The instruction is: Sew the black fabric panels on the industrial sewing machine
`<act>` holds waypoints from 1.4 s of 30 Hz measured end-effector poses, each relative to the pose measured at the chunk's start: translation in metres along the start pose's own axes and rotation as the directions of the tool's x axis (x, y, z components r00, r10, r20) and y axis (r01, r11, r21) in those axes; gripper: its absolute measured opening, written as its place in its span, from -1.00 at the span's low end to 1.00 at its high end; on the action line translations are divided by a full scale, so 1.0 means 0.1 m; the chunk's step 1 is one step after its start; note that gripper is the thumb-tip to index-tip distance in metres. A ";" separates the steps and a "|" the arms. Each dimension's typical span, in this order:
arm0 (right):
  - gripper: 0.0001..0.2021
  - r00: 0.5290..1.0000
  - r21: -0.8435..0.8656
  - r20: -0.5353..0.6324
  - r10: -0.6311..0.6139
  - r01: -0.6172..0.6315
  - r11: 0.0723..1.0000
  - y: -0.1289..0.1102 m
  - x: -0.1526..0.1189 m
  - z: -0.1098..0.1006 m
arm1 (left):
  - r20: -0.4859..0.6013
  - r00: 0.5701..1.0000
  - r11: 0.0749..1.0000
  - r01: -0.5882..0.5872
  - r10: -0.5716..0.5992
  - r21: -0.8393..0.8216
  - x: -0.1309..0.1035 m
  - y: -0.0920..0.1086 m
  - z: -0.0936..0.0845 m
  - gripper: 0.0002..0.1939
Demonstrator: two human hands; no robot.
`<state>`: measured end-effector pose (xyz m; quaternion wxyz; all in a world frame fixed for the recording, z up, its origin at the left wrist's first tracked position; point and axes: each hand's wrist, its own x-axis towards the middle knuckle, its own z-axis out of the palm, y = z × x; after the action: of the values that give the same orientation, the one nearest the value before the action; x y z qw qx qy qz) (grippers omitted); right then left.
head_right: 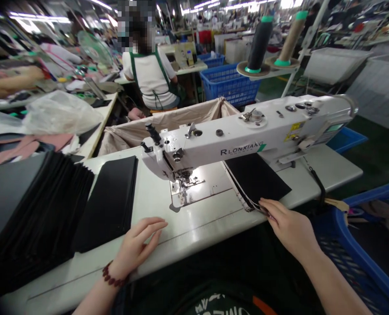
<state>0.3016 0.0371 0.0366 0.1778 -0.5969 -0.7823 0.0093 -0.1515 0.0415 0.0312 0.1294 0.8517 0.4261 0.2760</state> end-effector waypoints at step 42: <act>-0.50 0.917 0.143 0.236 -0.321 0.293 0.945 -1.55 1.25 1.04 | 0.176 0.966 0.968 0.152 -0.188 0.199 0.54 -0.14 0.39 -0.35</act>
<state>0.0989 0.1301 0.0077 0.1056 -0.4502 -0.8810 0.0995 -0.1116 0.0937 0.0123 0.1144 0.8429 0.5069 0.1395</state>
